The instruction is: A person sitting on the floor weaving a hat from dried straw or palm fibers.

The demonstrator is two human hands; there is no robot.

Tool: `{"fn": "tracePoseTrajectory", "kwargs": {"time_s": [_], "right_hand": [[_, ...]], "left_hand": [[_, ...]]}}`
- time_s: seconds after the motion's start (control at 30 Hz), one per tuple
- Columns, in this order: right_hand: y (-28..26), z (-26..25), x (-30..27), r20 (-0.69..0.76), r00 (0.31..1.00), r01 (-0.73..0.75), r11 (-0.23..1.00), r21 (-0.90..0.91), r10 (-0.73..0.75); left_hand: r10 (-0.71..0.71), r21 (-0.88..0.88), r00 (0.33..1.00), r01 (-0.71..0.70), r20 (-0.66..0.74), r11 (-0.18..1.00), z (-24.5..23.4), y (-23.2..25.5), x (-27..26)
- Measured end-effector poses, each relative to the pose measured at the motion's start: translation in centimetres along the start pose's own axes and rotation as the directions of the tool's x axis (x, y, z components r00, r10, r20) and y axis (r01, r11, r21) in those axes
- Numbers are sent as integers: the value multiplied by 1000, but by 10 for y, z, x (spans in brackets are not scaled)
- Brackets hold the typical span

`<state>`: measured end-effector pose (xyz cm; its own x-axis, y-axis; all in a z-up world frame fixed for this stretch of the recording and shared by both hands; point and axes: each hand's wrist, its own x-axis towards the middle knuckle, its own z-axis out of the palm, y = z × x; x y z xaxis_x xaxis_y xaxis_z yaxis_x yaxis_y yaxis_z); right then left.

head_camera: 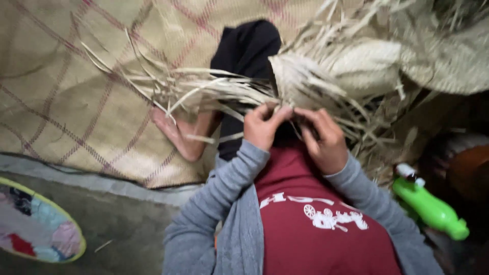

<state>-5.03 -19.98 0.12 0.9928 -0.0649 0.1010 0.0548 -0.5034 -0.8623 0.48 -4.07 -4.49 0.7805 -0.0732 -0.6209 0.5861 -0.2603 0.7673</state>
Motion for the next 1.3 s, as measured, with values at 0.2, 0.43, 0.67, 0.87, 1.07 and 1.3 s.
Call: {"fn": "tracePoseTrajectory", "kwargs": {"time_s": [0.2,0.43,0.67,0.87,1.07,1.3], "right_hand": [[-23,-15,10,-16,996,82,993,-82,-84],[-2,8,39,39,997,75,990,-123,-71],[4,7,37,25,999,37,996,-81,-36],[14,9,25,5,1000,29,998,-59,-28],[8,2,3,30,999,40,991,-125,-37],[16,-27,-44,88,990,-82,963,-258,108]], "left_hand": [[42,-429,988,26,148,903,-11,6,8],[291,-270,954,-298,-66,916,-17,12,51],[340,-143,935,-352,-101,925,-11,6,48],[206,-249,971,-231,-121,941,-2,-2,29],[124,-195,970,-166,-210,967,-1,-15,23],[47,-272,979,-101,-198,957,-2,-11,19]]}}
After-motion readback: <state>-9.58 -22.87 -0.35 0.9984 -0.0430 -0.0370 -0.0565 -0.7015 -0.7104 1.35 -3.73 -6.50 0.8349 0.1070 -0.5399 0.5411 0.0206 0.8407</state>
